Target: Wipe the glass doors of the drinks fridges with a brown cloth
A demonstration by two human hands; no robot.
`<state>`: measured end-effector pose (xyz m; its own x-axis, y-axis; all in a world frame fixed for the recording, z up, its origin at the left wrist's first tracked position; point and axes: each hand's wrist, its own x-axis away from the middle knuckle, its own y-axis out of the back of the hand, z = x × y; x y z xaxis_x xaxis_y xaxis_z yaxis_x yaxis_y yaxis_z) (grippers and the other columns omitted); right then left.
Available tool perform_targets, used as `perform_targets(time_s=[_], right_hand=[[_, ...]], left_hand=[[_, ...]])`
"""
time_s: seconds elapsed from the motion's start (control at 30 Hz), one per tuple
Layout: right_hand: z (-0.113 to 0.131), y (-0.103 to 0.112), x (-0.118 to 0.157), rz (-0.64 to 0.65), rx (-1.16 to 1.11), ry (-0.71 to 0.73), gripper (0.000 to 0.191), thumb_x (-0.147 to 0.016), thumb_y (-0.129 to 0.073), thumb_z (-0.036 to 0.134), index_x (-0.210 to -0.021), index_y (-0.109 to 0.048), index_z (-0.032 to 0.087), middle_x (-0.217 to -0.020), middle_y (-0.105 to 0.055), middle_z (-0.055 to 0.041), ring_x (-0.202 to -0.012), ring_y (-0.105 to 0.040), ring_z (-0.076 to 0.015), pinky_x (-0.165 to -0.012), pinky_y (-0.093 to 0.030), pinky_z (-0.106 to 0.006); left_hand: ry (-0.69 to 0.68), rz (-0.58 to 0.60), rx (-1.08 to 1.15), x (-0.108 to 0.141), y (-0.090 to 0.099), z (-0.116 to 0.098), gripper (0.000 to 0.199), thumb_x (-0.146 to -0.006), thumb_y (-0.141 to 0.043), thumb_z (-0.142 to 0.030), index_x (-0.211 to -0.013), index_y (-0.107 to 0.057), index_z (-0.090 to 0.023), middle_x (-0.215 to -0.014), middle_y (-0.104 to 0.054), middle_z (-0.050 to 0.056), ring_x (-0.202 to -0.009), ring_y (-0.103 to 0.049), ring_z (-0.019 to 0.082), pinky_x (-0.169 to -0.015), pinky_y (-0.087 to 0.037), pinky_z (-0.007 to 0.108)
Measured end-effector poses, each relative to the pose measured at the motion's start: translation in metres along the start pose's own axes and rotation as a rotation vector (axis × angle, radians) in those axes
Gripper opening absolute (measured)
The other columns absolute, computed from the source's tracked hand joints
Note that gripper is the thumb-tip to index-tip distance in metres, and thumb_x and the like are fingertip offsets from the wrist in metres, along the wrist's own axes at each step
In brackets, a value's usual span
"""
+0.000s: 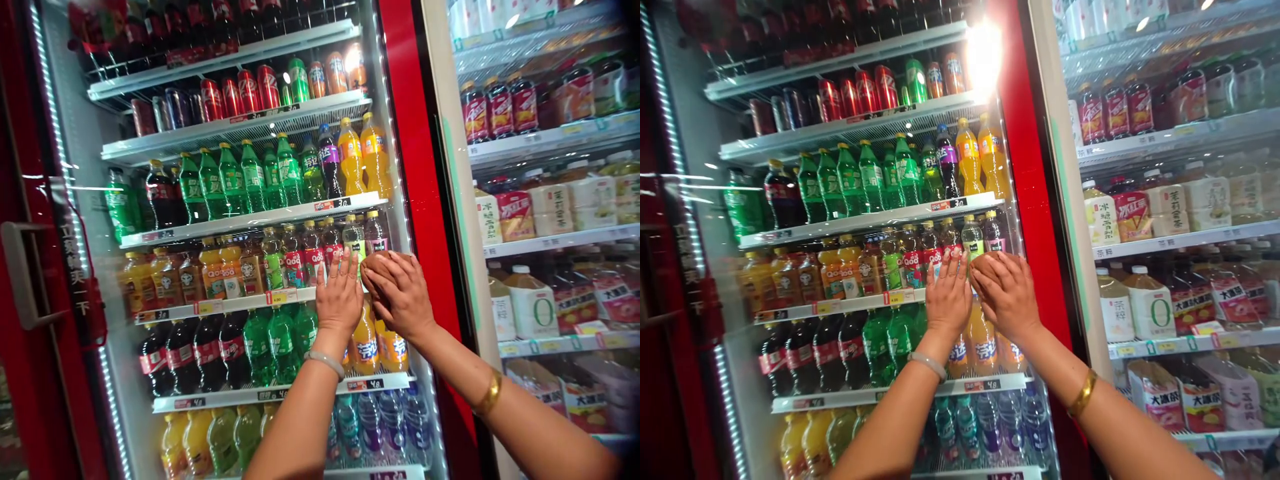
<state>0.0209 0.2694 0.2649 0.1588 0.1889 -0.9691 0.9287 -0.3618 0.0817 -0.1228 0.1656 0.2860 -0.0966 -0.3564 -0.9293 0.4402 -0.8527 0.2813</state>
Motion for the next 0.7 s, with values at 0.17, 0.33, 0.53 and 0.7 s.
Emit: perform_targets(time_s=[0.17, 0.33, 0.53, 0.7], right_hand=[[-0.005, 0.004, 0.026, 0.023, 0.017, 0.162, 0.058, -0.089, -0.066, 0.021, -0.144, -0.054, 0.033, -0.149, -0.056, -0.0066, -0.147, -0.043, -0.0309, -0.125, -0.030, -0.062], [-0.015, -0.002, -0.011, -0.106, 0.045, -0.006, 0.054, -0.088, -0.069, 0.025, -0.140, -0.057, 0.031, -0.149, -0.054, -0.0096, -0.145, -0.044, -0.0324, -0.123, -0.034, -0.062], [0.009, -0.013, -0.013, -0.132, 0.008, 0.038, 0.051, -0.087, -0.070, 0.026, -0.137, -0.060, 0.029, -0.147, -0.055, -0.0097, -0.144, -0.044, -0.0335, -0.123, -0.033, -0.063], [-0.009, 0.004, 0.033, -0.045, 0.006, 0.203, 0.055, -0.088, -0.069, 0.018, -0.139, -0.058, 0.034, -0.142, -0.059, -0.0065, -0.142, -0.048, -0.0284, -0.120, -0.040, -0.058]], left_hand=[[0.045, -0.082, -0.064, 0.001, -0.004, 0.000, 0.073, -0.101, -0.046, -0.027, -0.165, -0.012, -0.020, -0.170, -0.022, 0.010, -0.157, -0.029, 0.027, -0.132, -0.013, 0.056], [0.031, -0.093, -0.077, 0.001, -0.006, 0.000, 0.071, -0.101, -0.046, -0.027, -0.165, -0.017, -0.018, -0.170, -0.022, 0.010, -0.158, -0.026, 0.027, -0.132, -0.014, 0.057], [0.010, -0.134, -0.069, 0.001, -0.009, 0.002, 0.073, -0.100, -0.046, -0.024, -0.165, -0.013, -0.018, -0.170, -0.023, 0.010, -0.159, -0.024, 0.026, -0.132, -0.012, 0.056], [0.021, -0.113, -0.063, 0.002, -0.009, 0.000, 0.072, -0.100, -0.046, -0.024, -0.165, -0.014, -0.018, -0.170, -0.025, 0.010, -0.159, -0.023, 0.026, -0.132, -0.007, 0.056]])
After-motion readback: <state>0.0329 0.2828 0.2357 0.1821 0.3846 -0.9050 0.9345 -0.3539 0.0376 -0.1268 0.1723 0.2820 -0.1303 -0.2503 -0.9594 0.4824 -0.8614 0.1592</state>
